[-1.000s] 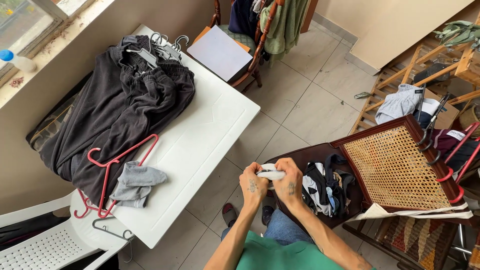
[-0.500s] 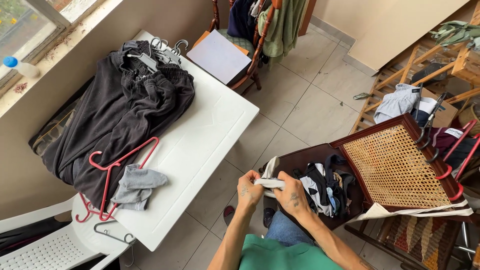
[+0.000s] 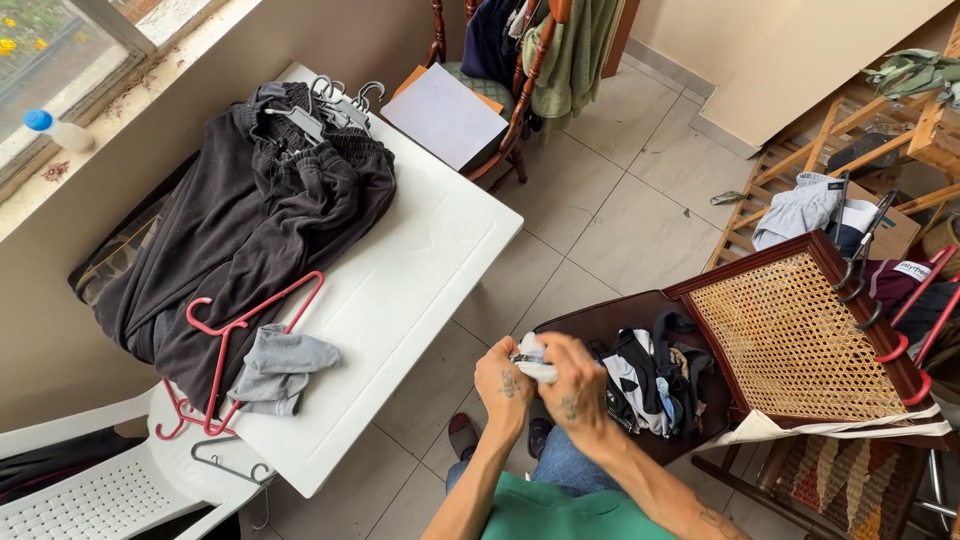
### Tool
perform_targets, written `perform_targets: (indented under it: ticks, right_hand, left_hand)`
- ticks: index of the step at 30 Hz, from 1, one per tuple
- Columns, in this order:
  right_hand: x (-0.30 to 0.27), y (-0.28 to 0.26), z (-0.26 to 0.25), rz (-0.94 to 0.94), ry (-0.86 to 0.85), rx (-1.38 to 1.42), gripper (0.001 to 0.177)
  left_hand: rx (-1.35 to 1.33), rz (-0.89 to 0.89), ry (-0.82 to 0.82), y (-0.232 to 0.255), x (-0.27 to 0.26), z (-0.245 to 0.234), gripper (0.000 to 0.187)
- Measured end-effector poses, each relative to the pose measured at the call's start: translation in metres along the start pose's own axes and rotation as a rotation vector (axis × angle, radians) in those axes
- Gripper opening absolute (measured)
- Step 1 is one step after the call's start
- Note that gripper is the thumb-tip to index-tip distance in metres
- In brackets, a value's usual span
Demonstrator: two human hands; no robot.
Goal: The recorder matches pairs of socks and organizes them by placing some on hangers and others on a table.
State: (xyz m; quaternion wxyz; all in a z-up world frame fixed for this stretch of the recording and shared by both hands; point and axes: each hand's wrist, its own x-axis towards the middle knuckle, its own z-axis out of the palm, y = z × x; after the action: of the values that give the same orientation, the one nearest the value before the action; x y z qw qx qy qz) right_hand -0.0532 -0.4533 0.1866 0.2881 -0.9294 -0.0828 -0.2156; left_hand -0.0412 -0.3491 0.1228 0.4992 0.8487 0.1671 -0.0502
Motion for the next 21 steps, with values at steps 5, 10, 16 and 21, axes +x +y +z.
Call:
perform_targets:
  ticks: [5, 10, 16, 21]
  right_hand:
    - [-0.046, 0.034, 0.033, 0.416, -0.108, 0.371, 0.028]
    - [-0.066, 0.076, 0.056, 0.907, 0.054, 0.883, 0.024]
    - [-0.041, 0.045, 0.027, 0.601, 0.234, 0.733, 0.015]
    - [-0.030, 0.025, -0.001, 0.152, -0.118, 0.492, 0.019]
  left_hand:
    - [0.203, 0.315, 0.080, 0.002, -0.003, -0.004, 0.019]
    - [0.255, 0.513, -0.084, 0.007, -0.021, 0.003, 0.025]
    - [0.202, 0.575, -0.098, 0.017, -0.002, 0.000, 0.026]
    - [0.043, 0.291, 0.015, 0.030, 0.008, -0.005, 0.022]
